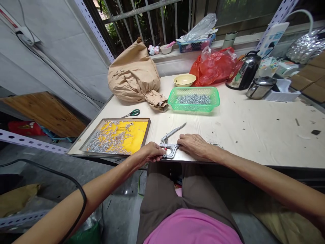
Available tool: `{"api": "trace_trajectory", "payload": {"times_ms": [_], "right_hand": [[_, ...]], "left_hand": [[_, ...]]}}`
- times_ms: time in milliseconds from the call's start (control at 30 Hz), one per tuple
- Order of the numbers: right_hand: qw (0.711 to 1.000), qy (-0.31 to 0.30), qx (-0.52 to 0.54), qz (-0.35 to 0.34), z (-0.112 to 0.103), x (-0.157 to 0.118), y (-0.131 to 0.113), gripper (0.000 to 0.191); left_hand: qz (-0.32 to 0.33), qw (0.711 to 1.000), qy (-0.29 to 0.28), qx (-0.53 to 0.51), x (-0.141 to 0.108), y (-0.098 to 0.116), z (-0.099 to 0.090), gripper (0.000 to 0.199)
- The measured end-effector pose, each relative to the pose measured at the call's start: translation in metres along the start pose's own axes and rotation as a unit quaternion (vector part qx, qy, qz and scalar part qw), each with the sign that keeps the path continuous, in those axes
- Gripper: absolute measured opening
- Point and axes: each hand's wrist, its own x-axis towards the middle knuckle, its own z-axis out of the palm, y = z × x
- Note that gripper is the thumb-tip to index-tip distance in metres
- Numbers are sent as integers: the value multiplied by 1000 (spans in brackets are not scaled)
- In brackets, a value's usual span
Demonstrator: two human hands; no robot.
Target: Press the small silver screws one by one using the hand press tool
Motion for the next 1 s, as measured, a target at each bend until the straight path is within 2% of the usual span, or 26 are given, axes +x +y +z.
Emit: {"api": "trace_trajectory", "payload": {"times_ms": [67,167,233,367,667,733,767,833,900,933,1000], "right_hand": [[1000,18,-15,-1,-2,6,7,41],[999,0,-39,16,-8,19,19,92],[998,-32,-41,22,-11,28,26,102],[999,-31,-38,8,-12,36,33,94],[999,-31,-32,28,-9,27,28,61],[998,-25,-34,40,-7,26,27,57],[998,-20,-35,42,-7,26,27,54],[999,-7,-36,33,-6,24,26,50],[999,11,-40,12,-4,18,22,48],[999,21,-44,-2,-2,14,20,46],[996,52,-59,-28,7,7,20,41]], "left_hand": [[-5,1000,-2,3,-1,1,0,27],[-2,1000,-6,1,-2,1,-1,28],[0,1000,-8,0,-1,1,-1,29],[-2,1000,-10,2,3,-1,-2,27],[9,1000,0,-29,0,-9,0,30],[31,999,23,-16,-3,-10,2,29],[53,997,51,12,-5,-10,3,30],[138,974,150,102,-9,-10,9,30],[253,911,249,211,-16,-9,22,24],[306,874,274,260,-19,-7,29,26],[382,817,257,348,-20,-2,44,46]]}}
